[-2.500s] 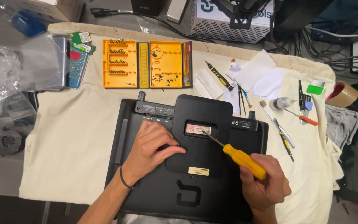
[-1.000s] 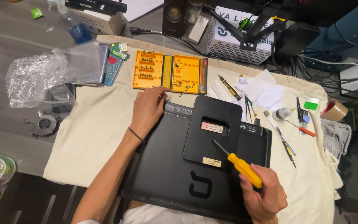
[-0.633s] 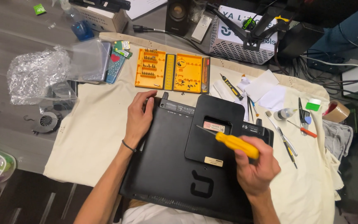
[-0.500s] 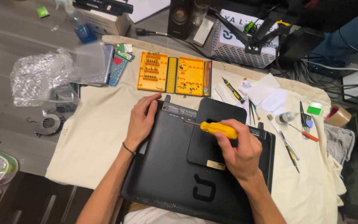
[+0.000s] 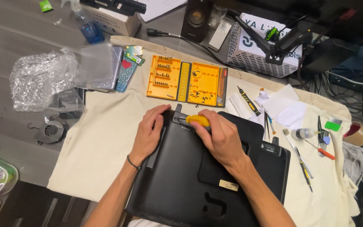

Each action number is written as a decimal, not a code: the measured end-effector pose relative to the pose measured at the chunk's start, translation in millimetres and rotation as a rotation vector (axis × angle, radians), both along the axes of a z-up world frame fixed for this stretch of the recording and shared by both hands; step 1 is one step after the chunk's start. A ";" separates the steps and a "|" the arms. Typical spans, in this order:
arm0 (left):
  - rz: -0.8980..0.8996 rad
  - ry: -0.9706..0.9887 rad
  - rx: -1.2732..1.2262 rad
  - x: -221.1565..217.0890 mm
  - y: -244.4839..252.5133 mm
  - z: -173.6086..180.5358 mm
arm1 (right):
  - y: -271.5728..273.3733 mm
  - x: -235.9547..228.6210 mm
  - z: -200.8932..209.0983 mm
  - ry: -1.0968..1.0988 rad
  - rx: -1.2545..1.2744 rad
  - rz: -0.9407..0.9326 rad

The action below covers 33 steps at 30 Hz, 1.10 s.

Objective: The person works on a black electronic device placed on a cluttered desk, using a yellow screwdriver to remove screws from the device's casing. They also handle a small black rectangular component and a yellow and black pen-like tool during the process.

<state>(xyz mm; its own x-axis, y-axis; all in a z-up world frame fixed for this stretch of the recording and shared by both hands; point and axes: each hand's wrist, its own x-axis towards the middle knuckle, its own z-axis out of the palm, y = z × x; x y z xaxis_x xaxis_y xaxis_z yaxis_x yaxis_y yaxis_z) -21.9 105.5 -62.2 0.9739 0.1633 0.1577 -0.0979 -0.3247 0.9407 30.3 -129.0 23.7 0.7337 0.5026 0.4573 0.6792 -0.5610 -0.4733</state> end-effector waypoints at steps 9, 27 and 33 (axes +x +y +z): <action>0.014 -0.001 -0.078 -1.5 -0.2 4.4 | 8.1 8.1 -2.6 0.059 -0.015 0.033; -0.096 -0.001 0.133 5.1 7.1 -1.6 | 37.7 11.9 30.2 -0.207 -0.184 0.004; -0.201 -0.013 0.153 23.1 4.3 -11.0 | 39.8 7.8 39.3 -0.036 -0.256 0.095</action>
<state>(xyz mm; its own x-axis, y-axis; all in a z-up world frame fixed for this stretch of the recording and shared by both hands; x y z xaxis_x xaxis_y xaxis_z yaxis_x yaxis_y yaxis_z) 1.1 109.8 -73.2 0.9821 -0.0598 0.1786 -0.1867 -0.4361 0.8803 38.1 -89.2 63.0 0.6637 0.6707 0.3310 0.7479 -0.5926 -0.2990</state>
